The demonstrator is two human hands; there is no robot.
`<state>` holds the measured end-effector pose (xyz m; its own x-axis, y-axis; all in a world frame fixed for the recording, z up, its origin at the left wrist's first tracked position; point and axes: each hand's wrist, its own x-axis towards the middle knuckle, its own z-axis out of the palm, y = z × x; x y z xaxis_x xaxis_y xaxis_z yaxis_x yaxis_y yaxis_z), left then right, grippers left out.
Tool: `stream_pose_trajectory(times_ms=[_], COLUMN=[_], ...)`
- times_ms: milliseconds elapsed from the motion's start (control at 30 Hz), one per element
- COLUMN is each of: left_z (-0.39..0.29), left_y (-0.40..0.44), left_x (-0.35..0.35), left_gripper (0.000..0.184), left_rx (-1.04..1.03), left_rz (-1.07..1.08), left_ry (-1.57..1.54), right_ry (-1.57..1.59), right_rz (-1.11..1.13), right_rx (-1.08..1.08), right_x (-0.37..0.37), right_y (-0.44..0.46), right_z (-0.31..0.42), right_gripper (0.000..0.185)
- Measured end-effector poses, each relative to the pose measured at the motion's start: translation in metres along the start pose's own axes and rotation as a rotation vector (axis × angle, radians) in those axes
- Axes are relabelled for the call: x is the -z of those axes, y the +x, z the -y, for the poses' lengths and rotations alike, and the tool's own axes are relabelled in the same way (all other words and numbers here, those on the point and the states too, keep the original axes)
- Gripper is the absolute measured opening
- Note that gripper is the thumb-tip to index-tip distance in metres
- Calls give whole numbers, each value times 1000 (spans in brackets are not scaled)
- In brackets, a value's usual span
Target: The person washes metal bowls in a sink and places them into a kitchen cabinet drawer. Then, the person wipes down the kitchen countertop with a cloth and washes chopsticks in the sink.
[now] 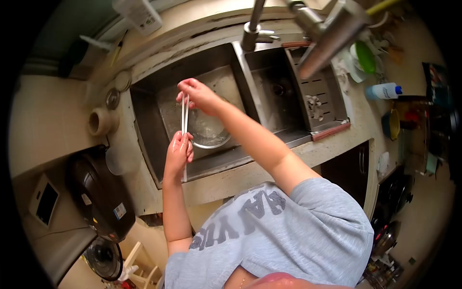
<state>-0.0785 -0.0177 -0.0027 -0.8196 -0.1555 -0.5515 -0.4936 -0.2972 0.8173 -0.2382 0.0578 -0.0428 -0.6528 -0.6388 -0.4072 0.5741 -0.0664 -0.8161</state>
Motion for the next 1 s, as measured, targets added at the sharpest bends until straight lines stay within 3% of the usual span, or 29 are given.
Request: stream_pose_trajectory(times_ms=[33, 67, 100, 133, 167, 200, 233, 300, 433, 467, 500, 567, 700, 767, 867, 967, 1000], left_z=[2, 5, 9, 8, 8, 11, 18, 30, 28, 28, 28, 26, 15, 5, -4, 17, 3], left_y=[0, 2, 7, 8, 10, 16, 23, 42, 69, 72, 74, 78, 94, 87, 75, 87, 76], left_x=[-13, -27, -40, -59, -80, -100, -118, -148, -199, -206, -212, -213, -170, -165, -171, -142, -155], left_gripper=[18, 17, 15, 14, 14, 14, 14, 12, 10, 10, 10, 11, 15, 21, 41, 46, 48], left_rx=[-27, -54, -48, -41, -37, -38, -29, -170, -342, -358, -374, -354, -397, -415, -390, -462, -383], left_rz=[11, 20, 53, 72, 93, 120, 146, 179, -60, -77, -94, -133, -286, -226, -172, 203, -38], left_ry=[-126, -256, -370, -370, -371, -467, -560, -694, -730, -720, -708, -735, -788, -859, -999, -1063, -1062], right_ry=[-8, -561, -1352, -1280, -1059, -829, -764, -869, -865, -640, -717, -715, -612, -416, -359, -572, -673], right_rz=[-1, -104, -386, -424, -446, -436, -488, -365, -112, -20, -81, -179, 84, 188, 255, 279, 285], right_rx=[-49, 164, 303, 609, 589, 403, 375, 291, 50, -121, 83, 290, 24, -165, -184, -126, -91], right_x=[14, 47, 56, 87, 99, 108, 125, 145, 140, 137, 142, 151, 182, 190, 202, 207, 210], right_y=[-11, 7, -26, -32, -52, -75, -93, -136, -192, -198, -198, -198, -214, -224, -217, -207, -203], right_z=[20, -5, 13, 8, 22, 40, 41, 54, 49, 48, 31, 16, 34, 51, 40, 31, 24], right_gripper=[38, 44, 36, 32, 28, 28, 29, 33, 35, 32, 28, 25, 24, 26, 29, 32, 34])
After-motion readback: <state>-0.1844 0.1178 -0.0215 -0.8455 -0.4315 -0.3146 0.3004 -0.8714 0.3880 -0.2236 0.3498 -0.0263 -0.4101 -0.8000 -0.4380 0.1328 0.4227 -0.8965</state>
